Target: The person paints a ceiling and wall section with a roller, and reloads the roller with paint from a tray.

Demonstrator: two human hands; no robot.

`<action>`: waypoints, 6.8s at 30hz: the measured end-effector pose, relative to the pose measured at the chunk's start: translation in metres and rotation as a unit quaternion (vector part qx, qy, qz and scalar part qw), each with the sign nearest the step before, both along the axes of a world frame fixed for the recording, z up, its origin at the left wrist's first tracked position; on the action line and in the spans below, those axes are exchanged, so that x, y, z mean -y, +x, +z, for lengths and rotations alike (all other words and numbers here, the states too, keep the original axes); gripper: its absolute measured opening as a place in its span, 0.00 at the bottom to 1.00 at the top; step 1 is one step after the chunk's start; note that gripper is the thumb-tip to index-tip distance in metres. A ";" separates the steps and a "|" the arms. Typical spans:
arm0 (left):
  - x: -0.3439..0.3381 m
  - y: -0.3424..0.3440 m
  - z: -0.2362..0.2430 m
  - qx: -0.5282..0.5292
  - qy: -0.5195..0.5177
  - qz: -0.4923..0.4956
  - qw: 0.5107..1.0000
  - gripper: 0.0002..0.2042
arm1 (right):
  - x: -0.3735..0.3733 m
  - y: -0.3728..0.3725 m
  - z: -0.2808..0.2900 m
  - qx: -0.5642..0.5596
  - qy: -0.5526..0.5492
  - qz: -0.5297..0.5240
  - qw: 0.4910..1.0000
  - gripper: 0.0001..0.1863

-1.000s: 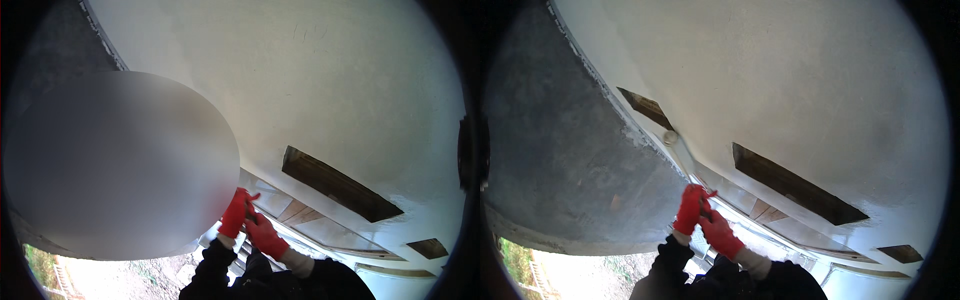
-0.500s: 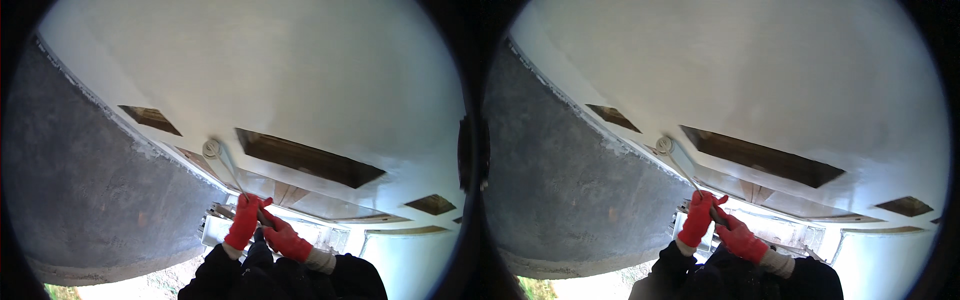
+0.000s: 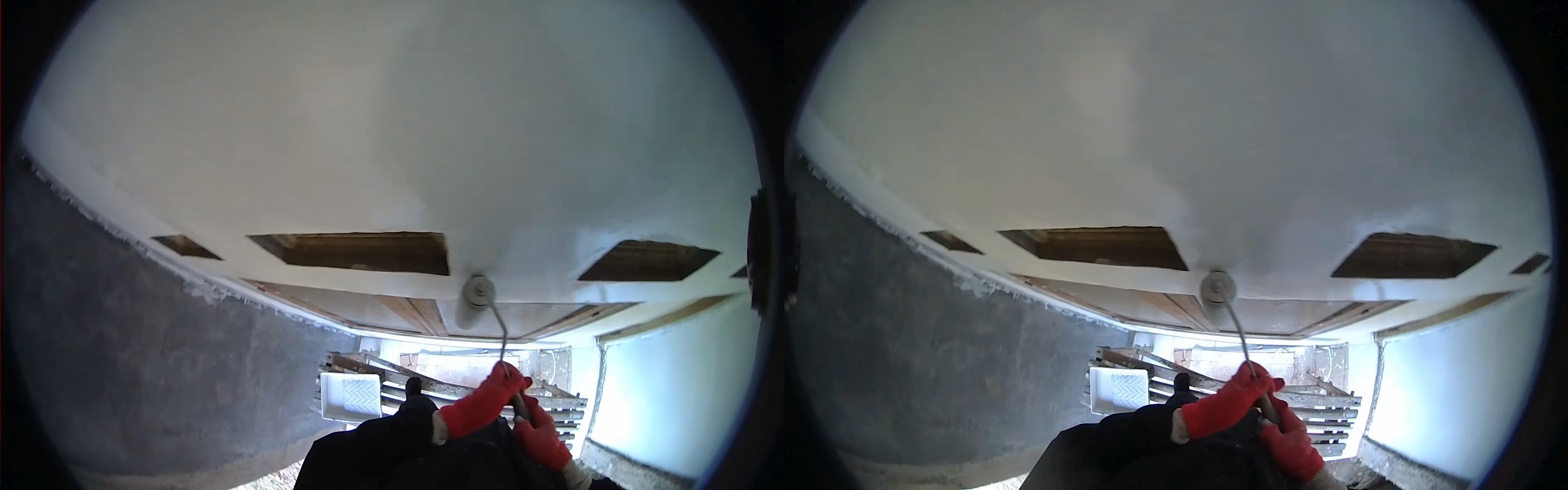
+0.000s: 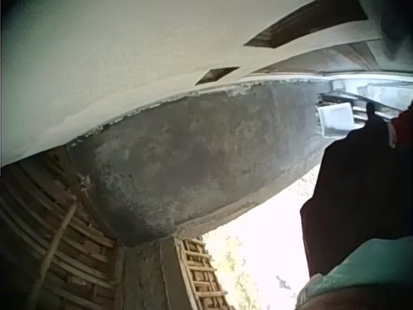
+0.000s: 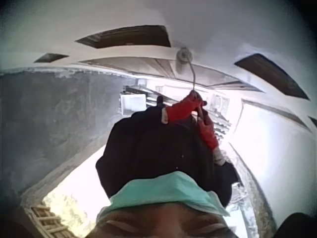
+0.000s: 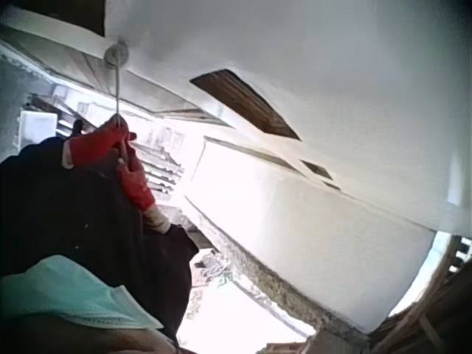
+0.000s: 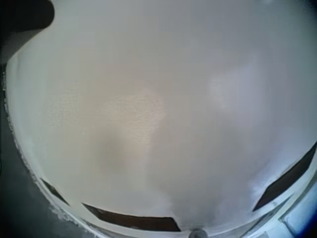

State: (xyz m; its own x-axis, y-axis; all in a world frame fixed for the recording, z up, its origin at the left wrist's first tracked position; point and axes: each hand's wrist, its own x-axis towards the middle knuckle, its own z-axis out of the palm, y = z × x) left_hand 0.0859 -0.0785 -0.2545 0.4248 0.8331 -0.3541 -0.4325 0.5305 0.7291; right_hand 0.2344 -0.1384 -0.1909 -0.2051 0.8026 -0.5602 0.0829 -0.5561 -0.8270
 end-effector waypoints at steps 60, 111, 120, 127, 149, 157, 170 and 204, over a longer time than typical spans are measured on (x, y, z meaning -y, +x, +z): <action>-0.013 0.286 0.056 -0.090 0.242 -0.372 0.892 0.17 | -0.045 0.279 -0.039 0.124 0.120 -0.541 0.823 0.18; -0.015 0.609 0.049 -0.182 0.284 -0.371 0.865 0.12 | -0.052 0.625 -0.056 0.160 0.180 -0.576 0.781 0.17; -0.021 0.562 0.049 -0.159 0.263 -0.271 0.912 0.14 | -0.015 0.511 -0.035 0.134 0.145 -0.516 0.834 0.17; -0.052 0.649 0.066 -0.065 0.087 -0.328 0.938 0.13 | -0.007 0.504 -0.031 0.101 0.167 -0.509 0.838 0.18; -0.040 0.700 0.055 -0.132 0.344 -0.265 0.891 0.17 | -0.054 0.795 -0.029 -0.102 0.244 -0.626 0.734 0.10; -0.037 0.680 0.028 -0.122 0.247 -0.244 0.930 0.15 | -0.091 0.996 -0.020 -0.144 0.243 -0.674 0.682 0.09; -0.034 0.696 0.007 -0.143 0.259 -0.267 0.917 0.14 | -0.083 0.965 -0.044 -0.064 0.268 -0.638 0.719 0.13; -0.047 0.672 -0.017 -0.180 0.214 -0.250 0.927 0.15 | -0.105 1.112 -0.010 -0.081 0.259 -0.673 0.688 0.11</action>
